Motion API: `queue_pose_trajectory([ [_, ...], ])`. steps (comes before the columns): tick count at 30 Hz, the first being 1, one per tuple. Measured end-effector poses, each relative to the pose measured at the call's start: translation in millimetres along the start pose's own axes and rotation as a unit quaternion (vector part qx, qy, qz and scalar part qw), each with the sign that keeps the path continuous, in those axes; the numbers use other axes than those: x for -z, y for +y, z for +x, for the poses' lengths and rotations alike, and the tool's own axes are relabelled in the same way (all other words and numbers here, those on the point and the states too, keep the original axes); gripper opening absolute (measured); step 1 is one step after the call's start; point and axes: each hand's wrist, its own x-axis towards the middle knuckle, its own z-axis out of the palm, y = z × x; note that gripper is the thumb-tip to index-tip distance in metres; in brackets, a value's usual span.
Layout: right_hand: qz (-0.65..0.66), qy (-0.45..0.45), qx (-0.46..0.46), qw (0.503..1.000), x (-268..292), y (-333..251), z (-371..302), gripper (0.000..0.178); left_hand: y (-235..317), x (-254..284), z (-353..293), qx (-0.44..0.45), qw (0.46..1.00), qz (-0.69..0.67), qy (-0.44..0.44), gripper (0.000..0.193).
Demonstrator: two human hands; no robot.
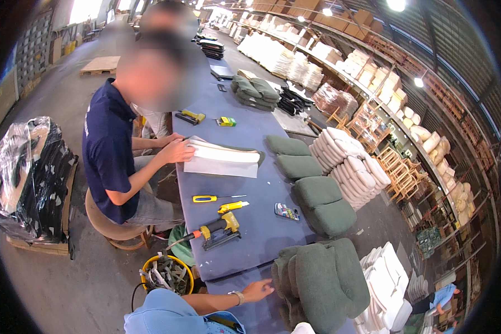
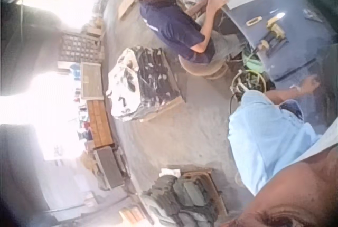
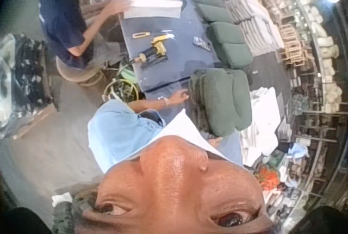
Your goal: The person assembles green fabric cushions by wrapping fabric around foam inserts, folding edges, and securing them with a staple gun. They trim excess fabric with scissors and place finished cushions on a stack.
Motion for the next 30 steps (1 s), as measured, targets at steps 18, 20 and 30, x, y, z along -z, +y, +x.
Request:
queue_pose_trajectory([
  [18,-0.050,-0.394,-0.150,0.905,42,106,-211,0.043,357,175,-284,-0.724,0.606,-0.302,-0.132,0.026],
  [20,-0.059,-0.394,-0.165,0.902,65,132,-232,0.042,352,172,-303,-0.726,0.613,-0.296,-0.098,0.026],
  [30,-0.106,-0.437,-0.221,0.866,115,197,-312,0.033,363,192,-389,-0.693,0.669,-0.234,-0.132,0.031],
])
